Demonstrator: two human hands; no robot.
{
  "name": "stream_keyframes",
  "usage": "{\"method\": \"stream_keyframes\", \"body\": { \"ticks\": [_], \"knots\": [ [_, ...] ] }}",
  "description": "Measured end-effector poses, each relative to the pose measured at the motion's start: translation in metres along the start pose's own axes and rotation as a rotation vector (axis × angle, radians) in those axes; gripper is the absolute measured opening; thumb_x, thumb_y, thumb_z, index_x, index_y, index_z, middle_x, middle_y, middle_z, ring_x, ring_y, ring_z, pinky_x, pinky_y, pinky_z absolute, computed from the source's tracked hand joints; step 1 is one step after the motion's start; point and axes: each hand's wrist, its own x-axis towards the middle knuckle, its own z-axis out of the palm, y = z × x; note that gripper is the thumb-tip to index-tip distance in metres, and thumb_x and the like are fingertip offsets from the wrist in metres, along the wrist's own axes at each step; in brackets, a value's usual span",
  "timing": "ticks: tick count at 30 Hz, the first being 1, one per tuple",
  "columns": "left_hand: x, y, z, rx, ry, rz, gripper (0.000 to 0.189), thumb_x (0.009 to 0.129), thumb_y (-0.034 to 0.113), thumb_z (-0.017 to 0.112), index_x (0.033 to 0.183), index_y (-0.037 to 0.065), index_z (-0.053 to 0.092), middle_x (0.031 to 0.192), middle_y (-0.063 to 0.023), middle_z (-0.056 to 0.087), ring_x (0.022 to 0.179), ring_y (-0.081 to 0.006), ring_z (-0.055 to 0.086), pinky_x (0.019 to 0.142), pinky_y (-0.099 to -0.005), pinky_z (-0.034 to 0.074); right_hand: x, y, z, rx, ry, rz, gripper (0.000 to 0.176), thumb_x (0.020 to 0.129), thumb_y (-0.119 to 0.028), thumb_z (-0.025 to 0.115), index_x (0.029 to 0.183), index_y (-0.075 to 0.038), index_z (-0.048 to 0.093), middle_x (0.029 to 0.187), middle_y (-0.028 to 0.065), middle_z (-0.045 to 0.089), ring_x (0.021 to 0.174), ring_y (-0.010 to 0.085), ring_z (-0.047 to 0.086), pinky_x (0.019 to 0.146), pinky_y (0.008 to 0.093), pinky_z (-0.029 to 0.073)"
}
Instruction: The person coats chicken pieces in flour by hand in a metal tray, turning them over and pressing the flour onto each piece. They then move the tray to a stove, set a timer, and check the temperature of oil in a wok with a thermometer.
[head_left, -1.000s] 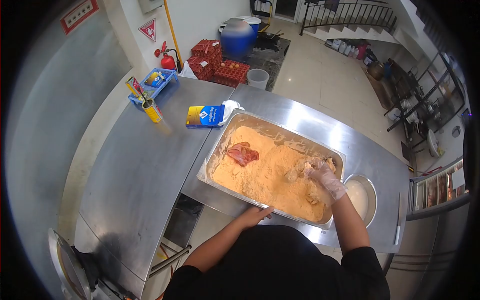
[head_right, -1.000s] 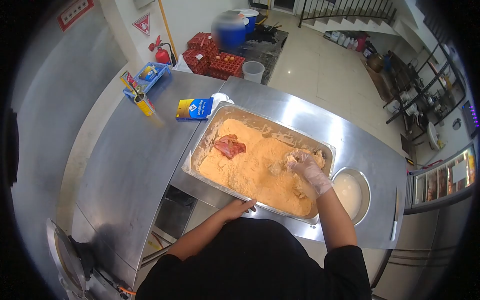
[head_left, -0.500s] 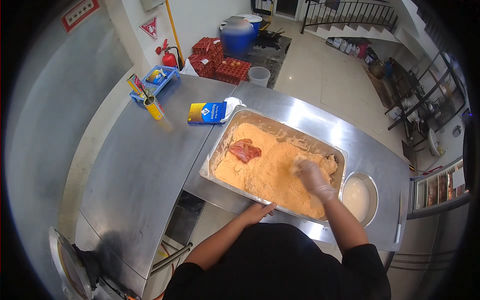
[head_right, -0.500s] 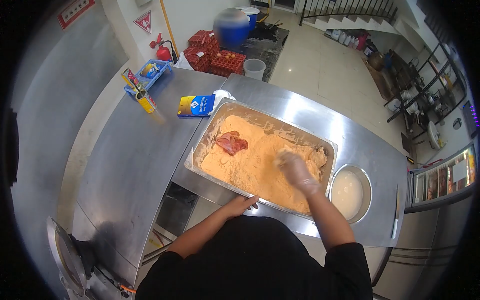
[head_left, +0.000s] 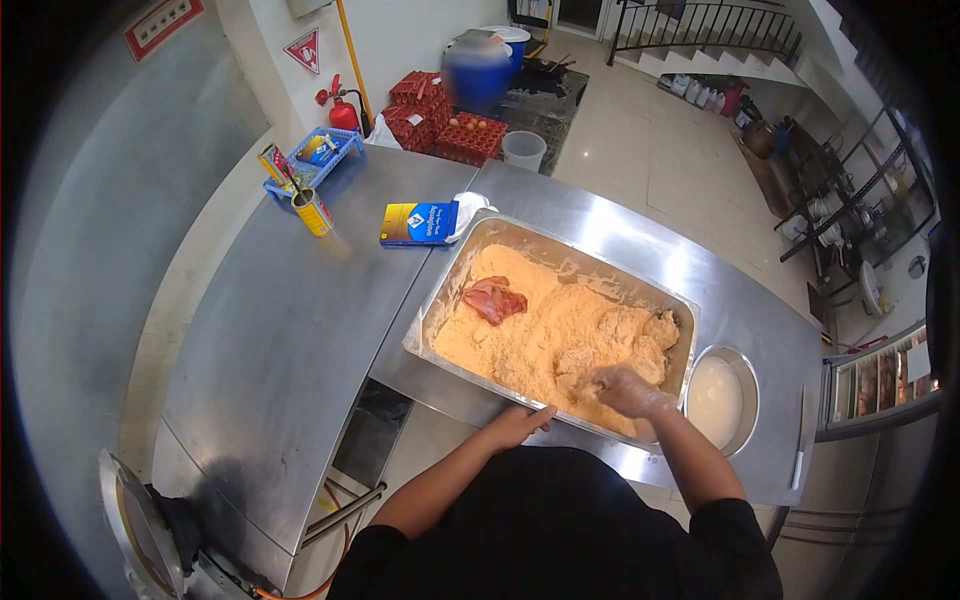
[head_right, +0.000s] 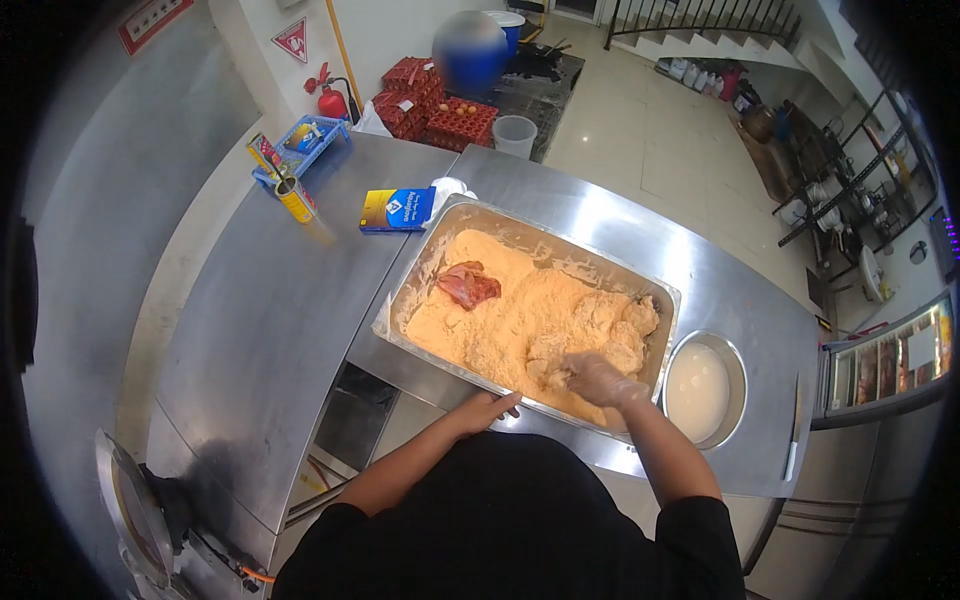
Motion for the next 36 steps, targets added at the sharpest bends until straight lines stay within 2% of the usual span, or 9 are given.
{"method": "stream_keyframes", "body": {
  "ticks": [2,6,9,15,24,27,30,33,36],
  "knots": [
    [0.009,-0.015,-0.001,0.020,-0.014,-0.038,0.065,0.095,0.063,0.049,0.103,0.002,0.071,0.092,-0.0081,0.069,0.081,-0.0170,0.055,0.072,-0.0315,0.046,-0.007,-0.008,-0.017,0.182,0.108,0.031,0.013,0.082,-0.002,0.064,0.095,-0.003,0.067,0.089,0.0198,0.068,0.084,0.0385,0.065,0.073,0.0415,0.051],
    [0.012,-0.018,0.001,-0.042,-0.001,-0.003,0.060,0.095,0.059,0.051,0.109,0.003,0.067,0.093,-0.0081,0.068,0.080,-0.0161,0.055,0.071,-0.0308,0.046,-0.013,-0.029,-0.046,-0.183,0.536,-0.214,0.012,0.080,-0.003,0.065,0.091,-0.002,0.065,0.084,0.0210,0.065,0.082,0.0418,0.062,0.071,0.0441,0.050],
    [0.020,-0.034,0.003,-0.072,0.014,0.055,0.057,0.096,0.057,0.053,0.110,0.003,0.066,0.090,-0.0087,0.069,0.075,-0.0147,0.054,0.067,-0.0299,0.047,-0.014,-0.036,-0.056,-0.377,0.694,-0.152,0.014,0.077,-0.003,0.065,0.090,0.001,0.063,0.081,0.0227,0.064,0.082,0.0422,0.062,0.075,0.0473,0.049],
    [0.013,-0.022,0.003,-0.047,0.013,0.028,0.059,0.096,0.058,0.052,0.111,0.003,0.065,0.090,-0.0091,0.068,0.074,-0.0149,0.053,0.067,-0.0303,0.046,-0.010,-0.022,-0.065,-0.265,0.643,-0.022,0.014,0.075,-0.003,0.066,0.087,0.003,0.061,0.084,0.0241,0.063,0.084,0.0444,0.061,0.078,0.0474,0.048],
    [0.012,-0.020,0.003,-0.068,0.026,0.056,0.060,0.095,0.058,0.052,0.113,0.002,0.065,0.089,-0.0085,0.067,0.073,-0.0146,0.052,0.066,-0.0300,0.045,0.008,0.009,-0.073,0.401,0.728,-0.014,0.010,0.082,0.000,0.062,0.091,0.003,0.064,0.078,0.0118,0.065,0.072,0.0170,0.057,0.069,0.0333,0.047],
    [0.013,-0.021,0.005,-0.082,0.024,0.079,0.061,0.095,0.059,0.052,0.113,0.002,0.065,0.089,-0.0088,0.067,0.073,-0.0147,0.053,0.066,-0.0298,0.045,0.020,0.025,-0.093,0.322,0.780,0.217,0.011,0.083,-0.006,0.065,0.093,-0.001,0.066,0.080,0.0118,0.065,0.071,0.0198,0.057,0.069,0.0338,0.047],
    [0.017,-0.028,0.001,-0.052,0.004,0.034,0.061,0.095,0.059,0.052,0.112,0.002,0.065,0.089,-0.0088,0.067,0.074,-0.0148,0.054,0.067,-0.0295,0.046,0.026,0.055,-0.107,-0.093,0.765,0.430,0.019,0.083,-0.015,0.068,0.099,-0.005,0.069,0.087,0.0131,0.069,0.077,0.0265,0.063,0.075,0.0361,0.050],
    [0.018,-0.032,0.002,-0.059,0.004,0.043,0.061,0.095,0.059,0.052,0.112,0.002,0.065,0.089,-0.0087,0.067,0.075,-0.0147,0.054,0.067,-0.0295,0.046,0.027,0.067,-0.100,-0.398,0.798,0.290,0.026,0.080,-0.021,0.070,0.104,-0.008,0.070,0.096,0.0166,0.070,0.090,0.0339,0.067,0.084,0.0403,0.052],
    [0.019,-0.033,0.000,-0.027,-0.010,0.041,0.061,0.096,0.058,0.051,0.113,0.001,0.065,0.092,-0.0096,0.068,0.079,-0.0157,0.056,0.070,-0.0306,0.046,0.031,0.054,-0.087,-0.398,0.717,0.170,0.031,0.078,-0.013,0.071,0.108,-0.004,0.069,0.105,0.0192,0.070,0.099,0.0346,0.067,0.087,0.0395,0.053]
  ]
}}
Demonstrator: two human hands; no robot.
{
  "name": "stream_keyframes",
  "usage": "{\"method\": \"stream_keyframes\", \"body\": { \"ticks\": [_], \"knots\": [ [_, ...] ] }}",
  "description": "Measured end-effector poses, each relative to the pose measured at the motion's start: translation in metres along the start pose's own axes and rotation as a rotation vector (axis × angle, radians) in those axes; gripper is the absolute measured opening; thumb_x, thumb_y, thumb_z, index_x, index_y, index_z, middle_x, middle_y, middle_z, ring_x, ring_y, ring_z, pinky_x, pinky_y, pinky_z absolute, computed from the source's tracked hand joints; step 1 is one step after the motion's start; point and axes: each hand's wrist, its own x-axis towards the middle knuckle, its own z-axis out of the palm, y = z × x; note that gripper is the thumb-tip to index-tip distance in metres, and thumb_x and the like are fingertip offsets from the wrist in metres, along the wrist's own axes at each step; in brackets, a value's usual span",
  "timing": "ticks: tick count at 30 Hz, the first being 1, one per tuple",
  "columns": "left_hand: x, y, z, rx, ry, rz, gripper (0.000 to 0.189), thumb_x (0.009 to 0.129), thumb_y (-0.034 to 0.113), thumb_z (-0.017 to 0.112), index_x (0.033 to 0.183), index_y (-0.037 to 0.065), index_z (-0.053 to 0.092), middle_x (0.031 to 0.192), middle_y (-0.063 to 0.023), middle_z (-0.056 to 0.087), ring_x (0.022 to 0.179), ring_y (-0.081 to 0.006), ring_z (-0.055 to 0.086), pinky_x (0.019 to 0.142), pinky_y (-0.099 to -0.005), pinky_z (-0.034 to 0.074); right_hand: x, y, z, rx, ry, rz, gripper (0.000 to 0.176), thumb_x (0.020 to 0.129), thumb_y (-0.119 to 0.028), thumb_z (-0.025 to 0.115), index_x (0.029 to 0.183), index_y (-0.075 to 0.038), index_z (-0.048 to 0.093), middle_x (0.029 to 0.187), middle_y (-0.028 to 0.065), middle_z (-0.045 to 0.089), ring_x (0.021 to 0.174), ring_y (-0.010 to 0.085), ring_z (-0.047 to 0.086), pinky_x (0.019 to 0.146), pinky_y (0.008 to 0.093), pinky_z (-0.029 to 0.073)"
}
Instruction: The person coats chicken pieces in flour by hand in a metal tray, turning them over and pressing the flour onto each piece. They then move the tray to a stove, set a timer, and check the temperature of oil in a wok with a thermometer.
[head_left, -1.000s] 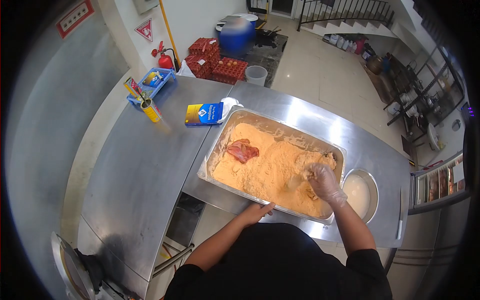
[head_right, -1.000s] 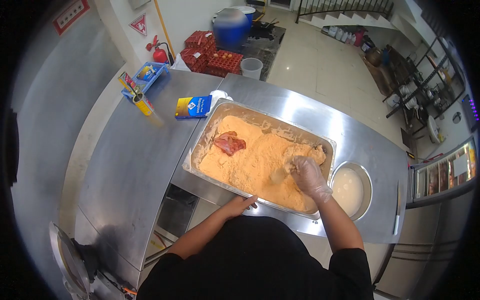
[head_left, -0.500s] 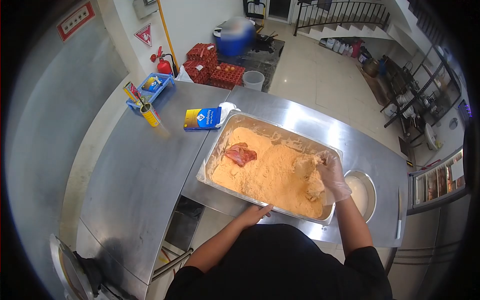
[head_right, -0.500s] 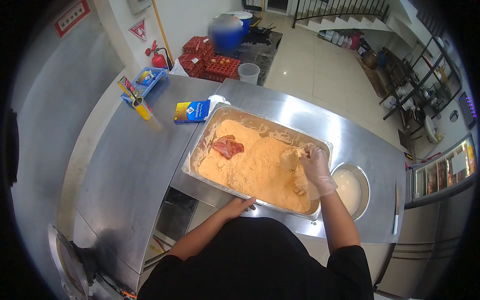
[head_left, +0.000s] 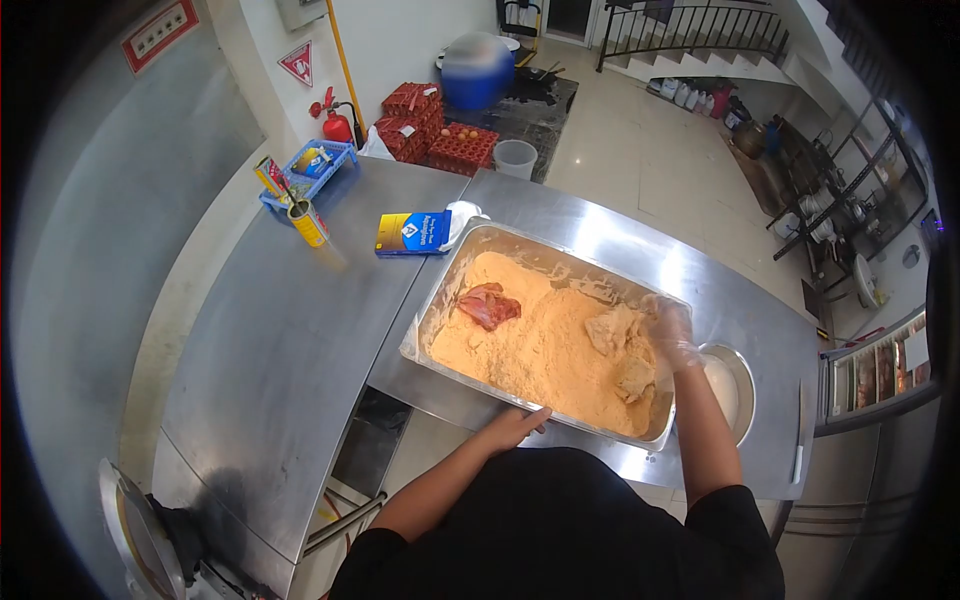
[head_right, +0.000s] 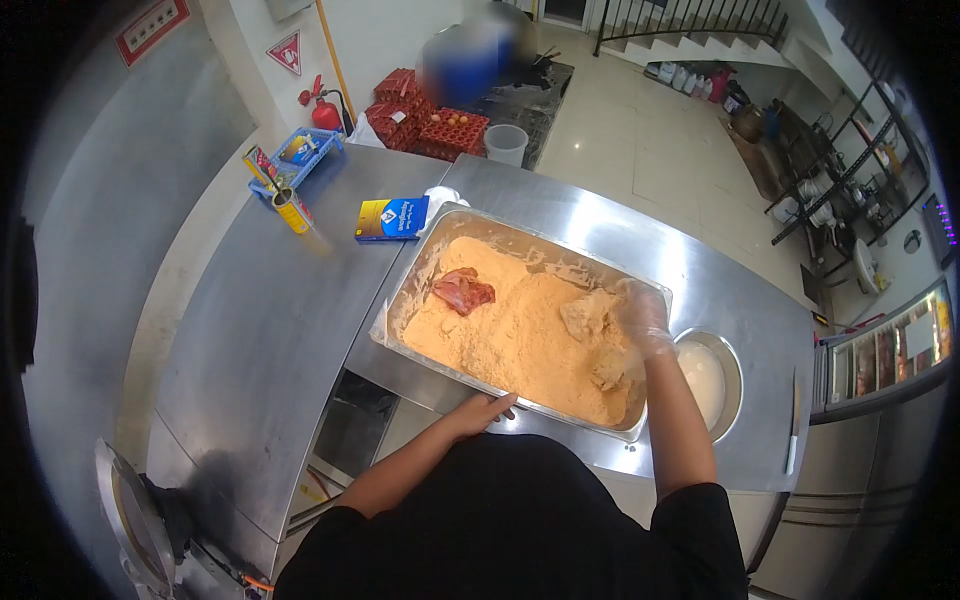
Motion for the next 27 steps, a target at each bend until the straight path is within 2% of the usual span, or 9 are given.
{"method": "stream_keyframes", "body": {
  "ticks": [6,9,11,13,16,19,22,25,27],
  "knots": [
    [-0.019,0.039,-0.001,0.047,-0.009,-0.054,0.063,0.097,0.058,0.049,0.116,0.001,0.065,0.097,-0.0115,0.070,0.087,-0.0178,0.061,0.074,-0.0319,0.048,0.000,-0.049,0.032,0.005,-0.290,-0.084,0.030,0.084,-0.024,0.066,0.108,-0.006,0.069,0.109,0.0203,0.068,0.105,0.0355,0.063,0.093,0.0426,0.049],
    [-0.026,0.045,0.002,-0.002,-0.005,-0.003,0.064,0.097,0.059,0.049,0.117,0.000,0.064,0.098,-0.0119,0.069,0.089,-0.0181,0.061,0.075,-0.0321,0.048,-0.005,-0.071,0.070,0.135,-0.387,-0.259,0.037,0.088,-0.034,0.062,0.111,-0.006,0.069,0.111,0.0205,0.068,0.106,0.0357,0.063,0.093,0.0425,0.048],
    [-0.017,0.033,0.002,-0.035,-0.019,0.038,0.065,0.097,0.059,0.049,0.119,0.000,0.063,0.098,-0.0123,0.069,0.091,-0.0182,0.061,0.075,-0.0322,0.048,-0.003,-0.105,0.087,0.140,-0.661,-0.327,0.046,0.091,-0.043,0.058,0.116,-0.006,0.068,0.116,0.0199,0.067,0.109,0.0357,0.063,0.095,0.0412,0.047],
    [-0.011,0.020,0.002,-0.022,-0.036,0.027,0.064,0.097,0.057,0.050,0.123,-0.001,0.060,0.100,-0.0128,0.068,0.092,-0.0189,0.062,0.076,-0.0325,0.049,-0.001,-0.115,0.143,0.167,-0.738,-0.426,0.058,0.088,-0.053,0.057,0.117,-0.004,0.066,0.116,0.0213,0.066,0.108,0.0359,0.063,0.093,0.0410,0.048],
    [-0.006,0.013,0.004,-0.058,0.004,0.072,0.059,0.098,0.054,0.052,0.122,0.000,0.060,0.100,-0.0113,0.068,0.091,-0.0182,0.062,0.077,-0.0326,0.049,0.003,-0.166,0.132,-0.104,-0.997,-0.406,0.071,0.079,-0.059,0.065,0.119,-0.001,0.064,0.114,0.0233,0.066,0.105,0.0358,0.065,0.089,0.0409,0.050],
    [-0.009,0.018,0.004,-0.080,0.009,0.124,0.058,0.098,0.054,0.051,0.120,0.002,0.062,0.099,-0.0098,0.068,0.091,-0.0175,0.061,0.076,-0.0325,0.049,-0.011,-0.176,0.120,-0.079,-1.084,-0.450,0.080,0.075,-0.061,0.069,0.124,0.002,0.058,0.120,0.0257,0.063,0.112,0.0370,0.061,0.093,0.0407,0.048],
    [-0.014,0.028,0.000,-0.014,-0.029,0.078,0.055,0.098,0.053,0.050,0.118,0.003,0.063,0.099,-0.0089,0.068,0.089,-0.0174,0.061,0.075,-0.0321,0.049,-0.006,-0.166,0.119,0.046,-1.225,-0.341,0.078,0.072,-0.050,0.077,0.126,0.002,0.055,0.119,0.0246,0.064,0.110,0.0365,0.062,0.093,0.0400,0.049],
    [-0.008,0.017,-0.002,0.060,-0.030,0.033,0.055,0.099,0.053,0.050,0.119,0.004,0.063,0.098,-0.0086,0.068,0.088,-0.0174,0.061,0.074,-0.0322,0.049,-0.009,-0.151,0.111,0.208,-1.134,-0.366,0.078,0.069,-0.036,0.082,0.130,0.003,0.051,0.118,0.0240,0.063,0.109,0.0358,0.062,0.094,0.0392,0.049],
    [-0.009,0.018,-0.003,0.034,-0.040,0.041,0.055,0.098,0.053,0.051,0.119,0.003,0.063,0.099,-0.0088,0.068,0.089,-0.0175,0.061,0.076,-0.0325,0.049,-0.020,-0.138,0.101,0.284,-0.932,-0.377,0.076,0.070,-0.032,0.082,0.132,-0.001,0.050,0.117,0.0243,0.063,0.109,0.0359,0.063,0.091,0.0411,0.050]
  ]
}}
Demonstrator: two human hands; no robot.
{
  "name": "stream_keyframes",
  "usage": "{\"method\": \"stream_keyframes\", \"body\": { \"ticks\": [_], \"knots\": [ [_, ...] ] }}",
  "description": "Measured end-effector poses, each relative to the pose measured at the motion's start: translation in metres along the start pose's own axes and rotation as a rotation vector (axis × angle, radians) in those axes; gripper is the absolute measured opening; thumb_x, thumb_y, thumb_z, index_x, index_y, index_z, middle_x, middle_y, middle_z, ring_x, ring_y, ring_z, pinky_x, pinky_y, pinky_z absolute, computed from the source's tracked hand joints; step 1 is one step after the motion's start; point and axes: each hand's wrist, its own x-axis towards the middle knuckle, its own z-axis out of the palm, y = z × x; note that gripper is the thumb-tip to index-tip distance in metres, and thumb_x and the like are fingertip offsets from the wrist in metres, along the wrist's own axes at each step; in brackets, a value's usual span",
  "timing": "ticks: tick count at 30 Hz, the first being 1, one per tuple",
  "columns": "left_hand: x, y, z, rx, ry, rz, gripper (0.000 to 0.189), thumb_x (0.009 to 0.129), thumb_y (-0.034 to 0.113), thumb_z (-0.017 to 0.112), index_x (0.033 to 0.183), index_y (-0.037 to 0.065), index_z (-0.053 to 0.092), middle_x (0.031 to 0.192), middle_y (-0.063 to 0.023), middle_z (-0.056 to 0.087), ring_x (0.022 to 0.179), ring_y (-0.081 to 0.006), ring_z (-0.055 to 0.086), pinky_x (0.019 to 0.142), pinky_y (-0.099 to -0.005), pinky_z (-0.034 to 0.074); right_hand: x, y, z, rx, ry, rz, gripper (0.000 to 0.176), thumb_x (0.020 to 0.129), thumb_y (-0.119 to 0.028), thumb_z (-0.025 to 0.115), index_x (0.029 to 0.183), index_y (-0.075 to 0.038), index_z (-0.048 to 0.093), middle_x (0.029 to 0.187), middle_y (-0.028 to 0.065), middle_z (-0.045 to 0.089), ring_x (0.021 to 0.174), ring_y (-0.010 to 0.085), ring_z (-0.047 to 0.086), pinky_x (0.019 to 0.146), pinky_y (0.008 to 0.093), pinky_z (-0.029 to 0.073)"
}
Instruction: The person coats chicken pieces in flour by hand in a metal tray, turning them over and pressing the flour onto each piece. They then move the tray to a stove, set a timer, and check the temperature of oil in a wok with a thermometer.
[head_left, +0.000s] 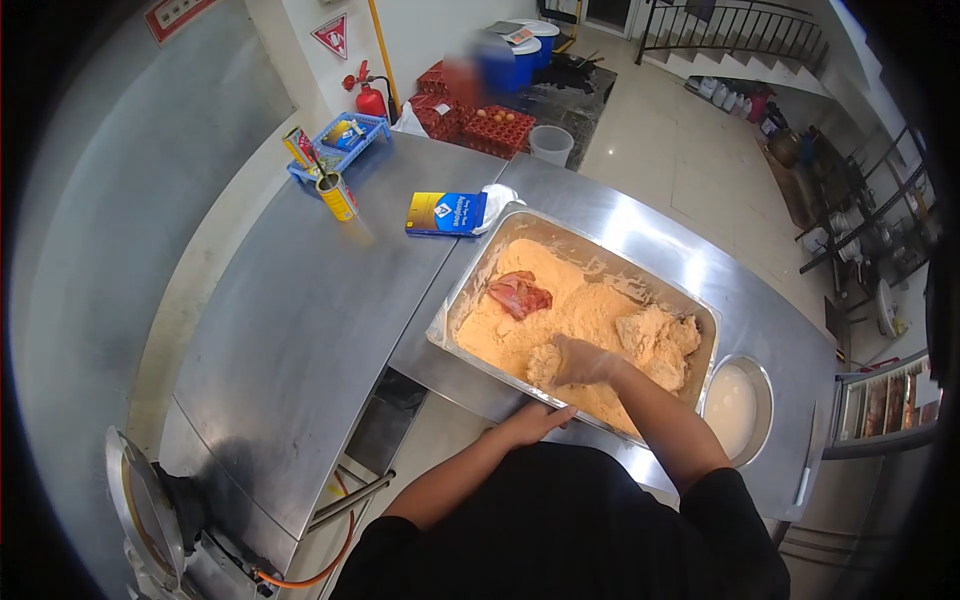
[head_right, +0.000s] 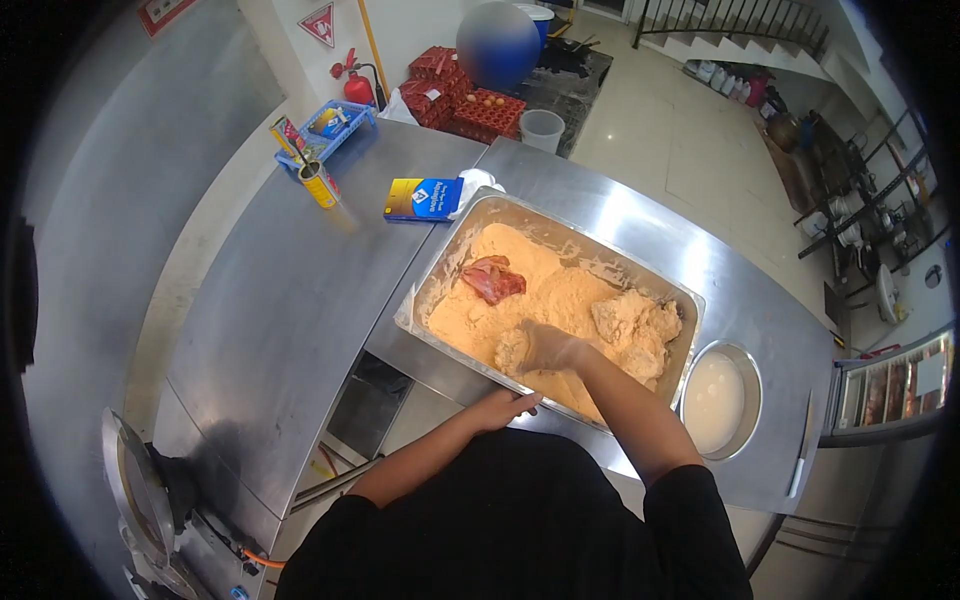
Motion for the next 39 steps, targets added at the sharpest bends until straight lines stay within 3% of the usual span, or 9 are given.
{"method": "stream_keyframes", "body": {
  "ticks": [4,7,10,13,16,19,28,34,39],
  "knots": [
    [0.013,-0.023,0.003,-0.029,0.029,0.058,0.058,0.097,0.054,0.052,0.119,0.002,0.062,0.098,-0.0102,0.068,0.090,-0.0187,0.061,0.079,-0.0341,0.049,-0.033,0.027,0.006,-0.339,0.431,-0.004,0.076,0.075,-0.025,0.079,0.139,-0.003,0.044,0.121,0.0257,0.060,0.114,0.0380,0.060,0.095,0.0440,0.049],
    [0.003,-0.005,-0.002,0.007,0.001,-0.009,0.059,0.097,0.053,0.053,0.120,0.000,0.061,0.100,-0.0120,0.068,0.092,-0.0203,0.062,0.082,-0.0352,0.049,-0.059,0.018,-0.011,-0.413,0.356,0.213,0.071,0.079,-0.020,0.075,0.140,-0.002,0.043,0.124,0.0261,0.059,0.115,0.0396,0.058,0.096,0.0453,0.048],
    [0.009,-0.014,-0.002,0.028,0.013,-0.018,0.061,0.097,0.054,0.054,0.120,-0.002,0.061,0.100,-0.0132,0.068,0.094,-0.0215,0.063,0.085,-0.0363,0.049,-0.084,0.019,-0.011,-0.361,0.531,0.015,0.073,0.078,-0.026,0.076,0.138,0.002,0.047,0.123,0.0262,0.058,0.113,0.0368,0.058,0.098,0.0411,0.047],
    [0.005,-0.006,-0.005,0.091,0.000,-0.073,0.061,0.097,0.055,0.054,0.118,-0.002,0.062,0.101,-0.0138,0.069,0.095,-0.0220,0.063,0.086,-0.0361,0.049,-0.099,0.050,-0.005,-0.210,0.376,0.105,0.067,0.079,-0.032,0.077,0.130,0.004,0.053,0.118,0.0261,0.061,0.107,0.0361,0.061,0.094,0.0413,0.048],
    [0.005,-0.008,-0.004,0.028,0.006,-0.027,0.064,0.096,0.058,0.053,0.115,-0.003,0.064,0.101,-0.0149,0.069,0.094,-0.0229,0.063,0.086,-0.0362,0.049,-0.105,0.045,-0.005,0.029,0.400,0.361,0.062,0.080,-0.036,0.077,0.123,0.005,0.058,0.109,0.0255,0.065,0.101,0.0364,0.064,0.089,0.0427,0.050],
    [0.001,0.002,-0.003,0.020,0.002,-0.024,0.066,0.095,0.060,0.052,0.110,-0.003,0.067,0.103,-0.0160,0.069,0.096,-0.0241,0.063,0.086,-0.0365,0.049,-0.108,0.026,-0.010,0.017,0.512,0.345,0.056,0.082,-0.038,0.074,0.116,0.005,0.061,0.099,0.0256,0.067,0.095,0.0379,0.066,0.084,0.0429,0.051],
    [-0.007,0.018,-0.001,0.000,0.044,-0.047,0.050,0.097,0.048,0.057,0.106,0.000,0.063,0.086,-0.0074,0.064,0.081,-0.0163,0.059,0.075,-0.0315,0.048,-0.062,0.053,0.005,-0.354,0.731,0.361,0.034,0.078,-0.024,0.071,0.101,0.000,0.063,0.083,0.0201,0.068,0.081,0.0380,0.068,0.074,0.0438,0.055],
    [-0.002,0.004,-0.002,0.027,0.041,-0.010,0.051,0.097,0.050,0.056,0.104,0.000,0.063,0.084,-0.0065,0.064,0.080,-0.0154,0.058,0.073,-0.0312,0.048,-0.077,0.052,-0.007,-0.481,0.779,0.231,0.033,0.075,-0.013,0.070,0.103,0.000,0.060,0.091,0.0235,0.064,0.090,0.0400,0.064,0.076,0.0460,0.052],
    [0.000,0.008,-0.006,0.039,-0.011,-0.015,0.065,0.095,0.059,0.052,0.120,-0.001,0.062,0.100,-0.0144,0.069,0.093,-0.0212,0.063,0.079,-0.0346,0.049,-0.097,0.038,-0.017,-0.619,0.754,0.177,0.015,0.086,-0.013,0.059,0.098,-0.003,0.059,0.091,0.0194,0.062,0.088,0.0363,0.064,0.073,0.0441,0.053]
  ]
}}
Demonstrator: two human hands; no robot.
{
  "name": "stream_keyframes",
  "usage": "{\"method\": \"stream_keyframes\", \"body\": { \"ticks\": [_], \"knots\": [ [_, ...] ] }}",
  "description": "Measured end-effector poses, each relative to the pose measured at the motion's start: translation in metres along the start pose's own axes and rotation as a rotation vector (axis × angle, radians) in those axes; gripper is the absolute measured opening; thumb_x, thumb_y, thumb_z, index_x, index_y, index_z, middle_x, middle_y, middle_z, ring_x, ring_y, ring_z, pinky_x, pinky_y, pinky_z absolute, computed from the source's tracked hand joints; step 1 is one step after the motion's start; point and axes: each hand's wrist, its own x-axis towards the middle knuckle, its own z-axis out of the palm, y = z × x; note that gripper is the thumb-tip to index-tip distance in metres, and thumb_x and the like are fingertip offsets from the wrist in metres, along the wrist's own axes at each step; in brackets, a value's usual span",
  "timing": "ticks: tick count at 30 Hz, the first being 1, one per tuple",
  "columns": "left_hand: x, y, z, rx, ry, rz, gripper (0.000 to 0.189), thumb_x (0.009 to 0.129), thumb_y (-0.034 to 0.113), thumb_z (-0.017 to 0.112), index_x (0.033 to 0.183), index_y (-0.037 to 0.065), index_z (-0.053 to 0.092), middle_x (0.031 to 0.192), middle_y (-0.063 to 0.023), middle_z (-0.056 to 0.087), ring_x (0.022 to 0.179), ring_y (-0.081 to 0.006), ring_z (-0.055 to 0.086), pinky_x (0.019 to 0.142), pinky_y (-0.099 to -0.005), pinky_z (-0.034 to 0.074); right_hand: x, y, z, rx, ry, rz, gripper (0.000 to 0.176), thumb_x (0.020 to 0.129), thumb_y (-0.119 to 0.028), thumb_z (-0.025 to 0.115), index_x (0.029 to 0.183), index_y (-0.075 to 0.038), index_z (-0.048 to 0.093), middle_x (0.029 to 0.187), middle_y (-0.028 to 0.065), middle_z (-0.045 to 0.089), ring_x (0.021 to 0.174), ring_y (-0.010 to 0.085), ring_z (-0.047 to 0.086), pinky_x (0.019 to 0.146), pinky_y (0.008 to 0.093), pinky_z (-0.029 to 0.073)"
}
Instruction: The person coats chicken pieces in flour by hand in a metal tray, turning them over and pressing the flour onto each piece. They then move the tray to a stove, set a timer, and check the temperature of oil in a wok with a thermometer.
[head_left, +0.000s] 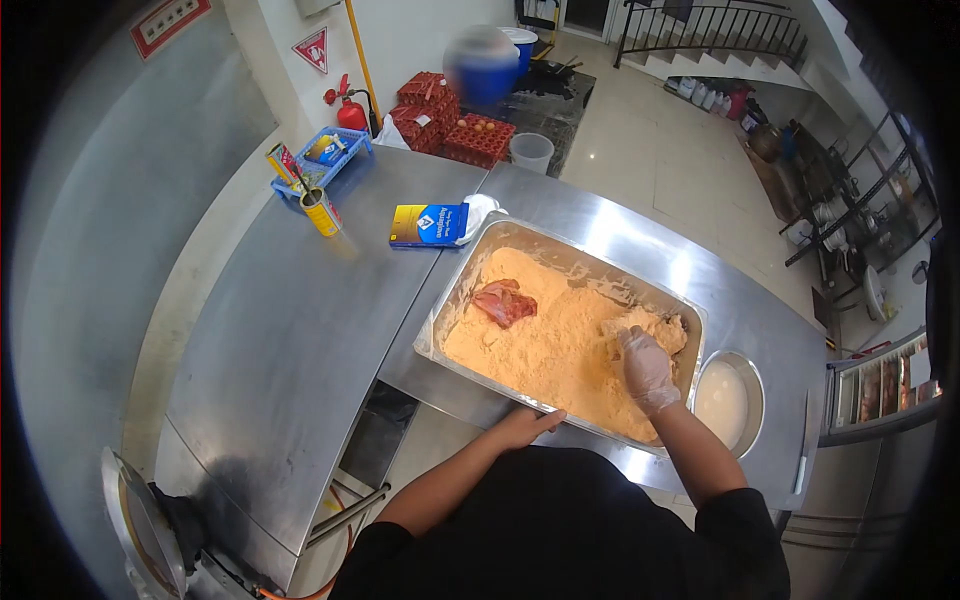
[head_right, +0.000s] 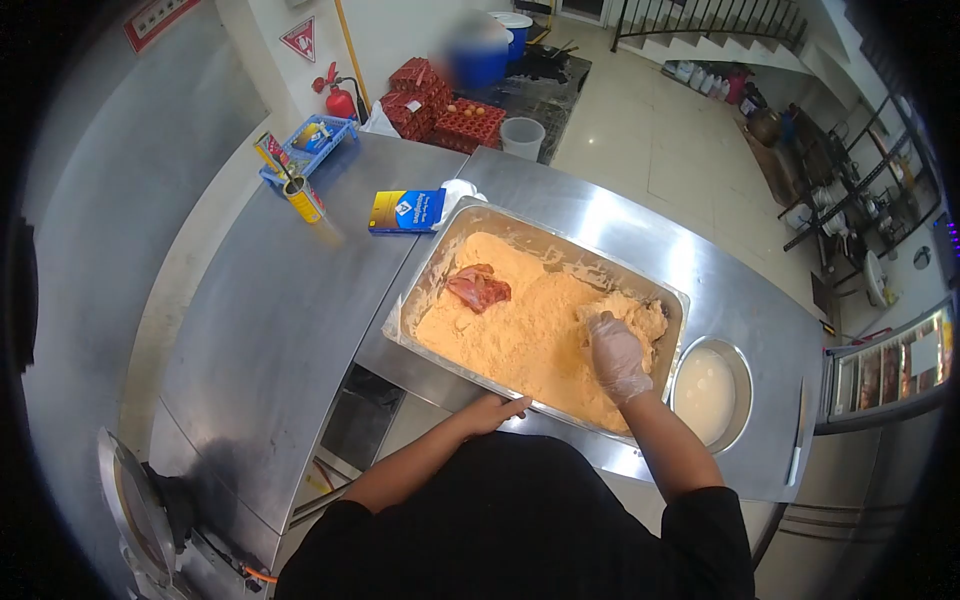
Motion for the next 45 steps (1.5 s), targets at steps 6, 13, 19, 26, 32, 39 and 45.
{"method": "stream_keyframes", "body": {
  "ticks": [6,13,19,26,32,39,45],
  "knots": [
    [0.003,-0.013,0.003,0.015,-0.012,-0.031,0.064,0.096,0.057,0.053,0.120,-0.001,0.062,0.101,-0.0144,0.069,0.094,-0.0217,0.063,0.082,-0.0350,0.049,-0.021,0.010,-0.006,0.250,0.000,0.207,0.019,0.089,-0.009,0.057,0.107,-0.004,0.057,0.097,0.0177,0.061,0.089,0.0380,0.063,0.073,0.0443,0.052],
    [0.005,-0.016,0.003,-0.003,0.024,-0.029,0.066,0.095,0.059,0.053,0.116,-0.002,0.063,0.101,-0.0139,0.069,0.094,-0.0223,0.062,0.084,-0.0351,0.049,-0.022,0.027,-0.001,0.236,0.207,0.002,0.029,0.084,-0.007,0.065,0.112,-0.003,0.059,0.092,0.0184,0.061,0.089,0.0371,0.063,0.073,0.0436,0.051],
    [-0.003,-0.001,0.002,-0.005,0.020,-0.048,0.067,0.094,0.061,0.054,0.113,-0.002,0.066,0.100,-0.0143,0.069,0.094,-0.0222,0.062,0.082,-0.0351,0.049,-0.018,0.022,0.008,0.325,0.027,0.099,0.029,0.080,-0.019,0.072,0.102,0.000,0.064,0.095,0.0208,0.063,0.089,0.0388,0.061,0.080,0.0450,0.050],
    [0.005,-0.021,0.003,0.003,0.010,-0.044,0.068,0.093,0.062,0.053,0.120,0.000,0.063,0.102,-0.0144,0.069,0.094,-0.0219,0.062,0.079,-0.0348,0.049,-0.033,0.024,0.004,0.234,-0.114,0.125,0.027,0.084,-0.025,0.069,0.093,-0.001,0.064,0.089,0.0211,0.065,0.090,0.0399,0.061,0.083,0.0468,0.049],
    [0.001,-0.010,0.003,0.004,0.010,-0.056,0.070,0.094,0.063,0.052,0.122,0.000,0.062,0.103,-0.0144,0.069,0.096,-0.0217,0.062,0.079,-0.0348,0.049,0.019,0.024,0.022,0.158,-0.166,0.110,0.034,0.085,-0.035,0.065,0.089,-0.001,0.065,0.090,0.0218,0.066,0.092,0.0386,0.063,0.083,0.0462,0.049],
    [-0.007,0.004,0.004,-0.015,0.028,-0.052,0.069,0.094,0.063,0.051,0.121,0.001,0.064,0.103,-0.0131,0.069,0.094,-0.0222,0.062,0.078,-0.0350,0.049,0.045,0.008,0.072,-0.001,-0.480,-0.031,0.038,0.080,-0.035,0.073,0.093,0.000,0.065,0.093,0.0237,0.067,0.094,0.0403,0.063,0.082,0.0448,0.050],
    [-0.003,-0.003,0.003,0.005,0.017,-0.012,0.071,0.093,0.065,0.051,0.117,0.000,0.065,0.101,-0.0138,0.069,0.092,-0.0224,0.062,0.078,-0.0350,0.049,0.027,0.007,0.027,0.429,-0.360,0.223,0.038,0.079,-0.021,0.078,0.103,0.001,0.060,0.093,0.0209,0.066,0.086,0.0358,0.064,0.079,0.0424,0.050]
  ]
}}
